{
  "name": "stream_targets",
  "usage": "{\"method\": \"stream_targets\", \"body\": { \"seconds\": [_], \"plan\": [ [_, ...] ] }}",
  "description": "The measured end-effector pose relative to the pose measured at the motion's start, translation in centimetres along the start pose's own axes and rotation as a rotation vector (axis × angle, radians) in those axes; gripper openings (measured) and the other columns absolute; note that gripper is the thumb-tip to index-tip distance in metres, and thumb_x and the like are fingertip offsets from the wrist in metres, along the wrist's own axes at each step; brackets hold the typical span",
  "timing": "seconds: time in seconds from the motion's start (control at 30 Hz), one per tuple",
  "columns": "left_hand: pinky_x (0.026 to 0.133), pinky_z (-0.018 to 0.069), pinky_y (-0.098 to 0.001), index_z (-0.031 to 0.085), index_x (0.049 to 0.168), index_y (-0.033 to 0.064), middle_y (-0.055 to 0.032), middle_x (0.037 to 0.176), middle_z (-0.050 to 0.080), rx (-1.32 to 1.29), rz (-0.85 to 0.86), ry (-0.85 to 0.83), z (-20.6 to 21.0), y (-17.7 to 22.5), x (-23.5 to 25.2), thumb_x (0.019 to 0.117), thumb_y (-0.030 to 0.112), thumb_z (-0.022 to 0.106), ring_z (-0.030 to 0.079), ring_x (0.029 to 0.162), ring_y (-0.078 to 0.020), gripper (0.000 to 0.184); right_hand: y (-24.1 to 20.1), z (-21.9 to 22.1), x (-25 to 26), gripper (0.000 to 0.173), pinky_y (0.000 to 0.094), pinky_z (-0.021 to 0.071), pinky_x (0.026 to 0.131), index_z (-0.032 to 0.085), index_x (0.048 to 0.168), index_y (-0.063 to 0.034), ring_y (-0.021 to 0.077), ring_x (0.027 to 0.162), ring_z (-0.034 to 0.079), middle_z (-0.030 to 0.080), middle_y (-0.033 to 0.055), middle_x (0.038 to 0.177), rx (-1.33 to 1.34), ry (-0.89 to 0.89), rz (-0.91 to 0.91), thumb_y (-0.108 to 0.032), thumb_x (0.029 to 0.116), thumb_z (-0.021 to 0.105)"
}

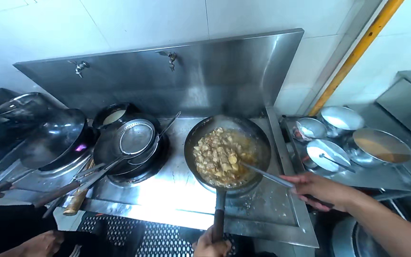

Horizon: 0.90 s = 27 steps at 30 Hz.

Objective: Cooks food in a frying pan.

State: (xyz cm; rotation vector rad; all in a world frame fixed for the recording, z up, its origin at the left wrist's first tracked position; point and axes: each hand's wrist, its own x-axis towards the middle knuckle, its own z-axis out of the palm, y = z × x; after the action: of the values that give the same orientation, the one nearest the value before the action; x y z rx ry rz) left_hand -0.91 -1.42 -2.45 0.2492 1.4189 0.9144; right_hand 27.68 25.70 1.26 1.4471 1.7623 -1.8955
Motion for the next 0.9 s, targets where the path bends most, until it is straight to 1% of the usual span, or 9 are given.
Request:
{"method": "stream_targets", "body": {
  "seconds": [0.07, 0.1, 0.17, 0.2, 0.33, 0.47, 0.7, 0.83, 0.9],
  "plan": [
    [0.042, 0.0458, -0.0250, 0.054, 0.122, 0.0012, -0.0051, 0.075, 0.059, -0.050, 0.017, 0.019, 0.0, -0.3, 0.0, 0.0955, 0.005, 0.062, 0.051, 0.047, -0.0104, 0.028, -2.1, -0.2, -2.2, 0.052, 0.0326, 0.0466, 0.047, 0.047, 0.156, -0.0281, 0.0153, 0.050, 0.050, 0.060, 0.0080, 0.079, -0.344, 0.109, -0.017, -0.022, 0.1055, 0.057],
    [0.042, 0.0461, -0.0249, 0.054, 0.122, 0.0008, -0.0052, 0.075, 0.059, -0.071, 0.024, 0.025, 0.1, -0.4, -0.1, 0.0955, 0.005, 0.062, 0.051, 0.048, -0.0104, 0.028, -3.2, -0.2, -3.3, 0.052, 0.0373, 0.0502, 0.053, 0.049, 0.155, -0.0307, 0.0177, 0.056, 0.055, 0.065, 0.0097, 0.087, -0.519, 0.166, -0.033, -0.024, 0.1044, 0.060],
    [0.042, 0.0462, -0.0246, 0.053, 0.123, 0.0006, -0.0054, 0.075, 0.059, -0.099, 0.030, 0.029, 0.1, -0.5, -0.1, 0.0954, 0.004, 0.061, 0.052, 0.048, -0.0104, 0.029, -5.5, -0.2, -5.8, 0.051, 0.0486, 0.0555, 0.078, 0.054, 0.151, -0.0352, 0.0224, 0.084, 0.067, 0.072, 0.0080, 0.107, -0.801, 0.253, -0.067, -0.025, 0.1022, 0.062],
    [0.042, 0.0458, -0.0244, 0.053, 0.123, 0.0003, -0.0057, 0.075, 0.059, -0.111, 0.031, 0.035, 0.2, -0.5, -0.1, 0.0954, 0.003, 0.061, 0.052, 0.048, -0.0102, 0.029, -6.4, -0.1, -7.0, 0.049, 0.0510, 0.0549, 0.085, 0.056, 0.149, -0.0356, 0.0238, 0.093, 0.068, 0.073, 0.0070, 0.110, -0.900, 0.283, -0.087, -0.024, 0.1017, 0.062],
    [0.041, 0.0452, -0.0241, 0.054, 0.121, 0.0009, -0.0057, 0.073, 0.058, -0.134, 0.037, 0.035, 0.3, -0.7, -0.3, 0.0961, 0.004, 0.060, 0.051, 0.047, -0.0104, 0.026, -9.4, -0.1, -11.4, 0.049, 0.0528, 0.0536, 0.092, 0.055, 0.148, -0.0407, 0.0260, 0.102, 0.068, 0.074, 0.0046, 0.113, -1.158, 0.289, -0.046, -0.027, 0.1016, 0.062],
    [0.041, 0.0451, -0.0240, 0.054, 0.121, 0.0009, -0.0059, 0.072, 0.057, -0.143, 0.042, 0.035, 0.3, -0.7, -0.3, 0.0966, 0.004, 0.061, 0.050, 0.046, -0.0106, 0.025, -10.5, 0.1, -13.2, 0.050, 0.0518, 0.0542, 0.087, 0.055, 0.149, -0.0399, 0.0256, 0.095, 0.069, 0.074, 0.0061, 0.107, -1.205, 0.212, 0.008, -0.026, 0.1016, 0.063],
    [0.041, 0.0456, -0.0244, 0.054, 0.119, 0.0015, -0.0069, 0.073, 0.058, -0.157, 0.043, 0.018, 0.2, -1.0, -0.2, 0.0968, 0.004, 0.061, 0.050, 0.046, -0.0113, 0.024, -9.4, 2.3, -10.8, 0.048, 0.0533, 0.0526, 0.093, 0.054, 0.150, -0.0386, 0.0265, 0.106, 0.068, 0.073, 0.0072, 0.117, -1.152, 0.140, 0.065, -0.028, 0.1035, 0.059],
    [0.041, 0.0450, -0.0251, 0.055, 0.119, 0.0016, -0.0062, 0.071, 0.057, -0.149, 0.047, 0.027, 0.2, -1.0, -0.1, 0.0950, 0.005, 0.063, 0.050, 0.045, -0.0118, 0.026, -8.2, 5.6, -7.1, 0.053, 0.0582, 0.0477, 0.103, 0.048, 0.156, -0.0289, 0.0352, 0.123, 0.061, 0.066, 0.0150, 0.132, -1.059, 0.130, 0.067, -0.024, 0.1034, 0.056],
    [0.041, 0.0453, -0.0255, 0.055, 0.119, 0.0021, -0.0059, 0.072, 0.057, -0.137, 0.049, 0.025, 0.2, -1.0, -0.1, 0.0945, 0.005, 0.064, 0.050, 0.046, -0.0118, 0.026, -6.9, 7.8, -4.7, 0.056, 0.0599, 0.0467, 0.105, 0.047, 0.156, -0.0277, 0.0380, 0.125, 0.060, 0.065, 0.0169, 0.134, -1.009, 0.190, 0.059, -0.022, 0.1017, 0.057]
  ]
}}
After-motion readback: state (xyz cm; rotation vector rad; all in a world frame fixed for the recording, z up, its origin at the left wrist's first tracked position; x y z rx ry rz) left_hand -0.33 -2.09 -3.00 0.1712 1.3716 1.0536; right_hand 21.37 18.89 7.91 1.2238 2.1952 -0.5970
